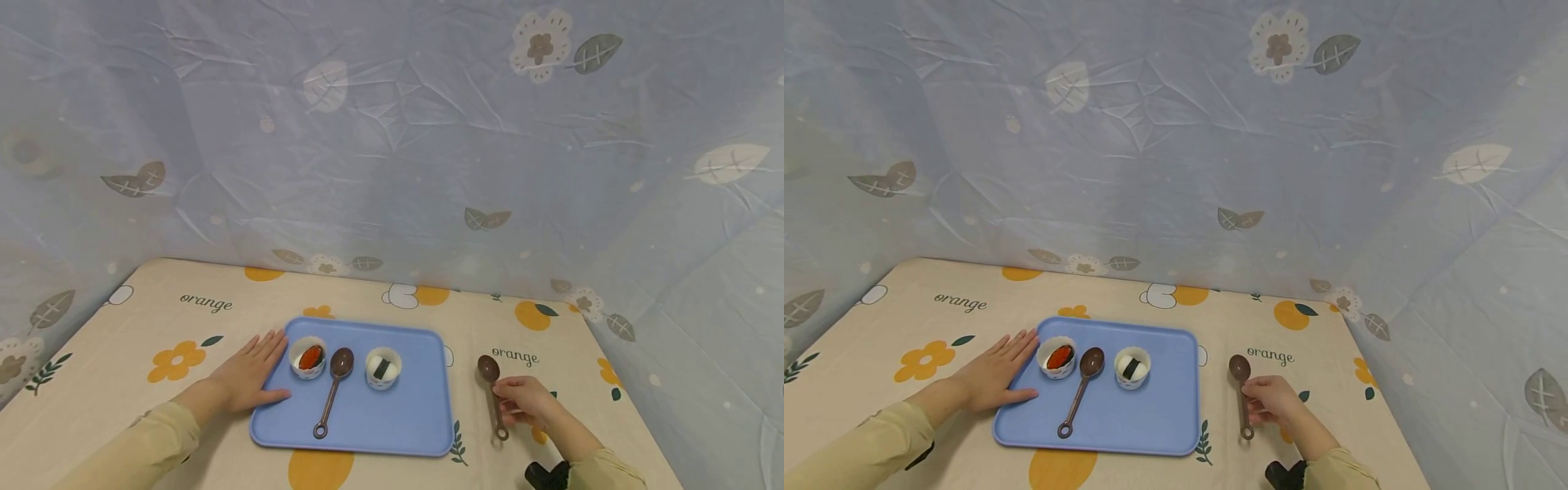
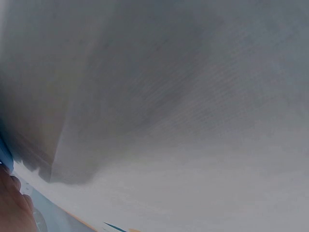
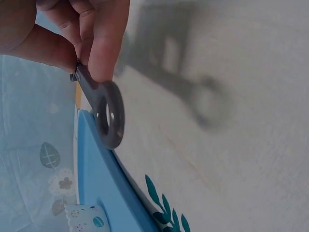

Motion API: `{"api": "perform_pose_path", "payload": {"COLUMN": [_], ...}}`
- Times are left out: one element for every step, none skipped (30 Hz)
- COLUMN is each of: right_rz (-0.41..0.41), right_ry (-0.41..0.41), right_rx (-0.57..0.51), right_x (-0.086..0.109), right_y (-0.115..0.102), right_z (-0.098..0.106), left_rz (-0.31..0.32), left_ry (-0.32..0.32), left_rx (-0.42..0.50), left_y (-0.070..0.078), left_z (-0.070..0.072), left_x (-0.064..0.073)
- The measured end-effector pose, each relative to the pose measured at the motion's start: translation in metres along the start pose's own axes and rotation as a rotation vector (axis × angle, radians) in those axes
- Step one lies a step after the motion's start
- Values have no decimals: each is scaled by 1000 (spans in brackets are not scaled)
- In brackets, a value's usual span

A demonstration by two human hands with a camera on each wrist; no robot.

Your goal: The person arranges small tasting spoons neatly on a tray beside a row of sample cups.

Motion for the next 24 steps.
{"api": "perform_pose_path", "payload": {"right_rz": [7,16,20,25,28,30,29,26,24,25,22,21,22,24,26,23,20,19,20,26,31,35,43,47], "right_ry": [-3,-10,-11,-14,-14,-14,-13,-7,-5,-7,-3,-3,-7,-12,-17,-19,-15,-16,-17,-18,-20,-17,-19,-18], "right_rx": [2,0,-1,-1,-1,1,1,0,0,5,6,9,7,13,19,20,20,19,21,28,30,26,32,32], "right_x": [1,2,2,3,4,5,5,6,6,6,6,6,6,6,6,6,6,6,5,5,5,6,6,6], "right_y": [-1,-2,-3,-4,-5,-5,-6,-6,-7,-7,-8,-8,-9,-10,-10,-11,-12,-13,-14,-14,-15,-16,-17,-18], "right_z": [0,-1,-1,-2,-2,-3,-3,-4,-4,-5,-5,-6,-7,-7,-7,-8,-9,-9,-10,-11,-11,-12,-13,-13], "left_rz": [1,1,1,1,1,2,2,-1,0,-1,-1,-3,-4,-6,-6,-7,-6,-4,-5,-5,-5,-5,-6,-5], "left_ry": [-1,-1,0,1,-2,-3,-4,-3,-4,-2,-2,1,5,10,14,18,20,22,23,23,24,22,22,20], "left_rx": [2,1,0,0,0,2,4,3,5,5,4,1,-1,-6,-10,-12,-12,-13,-16,-17,-19,-18,-19,-18], "left_y": [0,0,0,1,0,0,1,1,1,1,0,0,0,0,0,0,0,0,0,0,0,0,0,0], "left_z": [0,0,0,1,0,0,1,1,1,1,1,0,0,0,-1,-1,-2,-2,-2,-3,-3,-3,-3,-3], "left_x": [0,0,0,0,0,0,0,0,0,0,0,0,0,0,0,0,1,1,1,1,1,1,1,1]}}
Point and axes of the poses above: each hand's wrist, its own x-axis away from the middle knuckle, its own z-axis out of the back of the hand, y = z × x, the point moved 2 cm from there along -x, towards the middle knuckle, and after that the axes turned 2 degrees about -x, right-handed, at the moved point
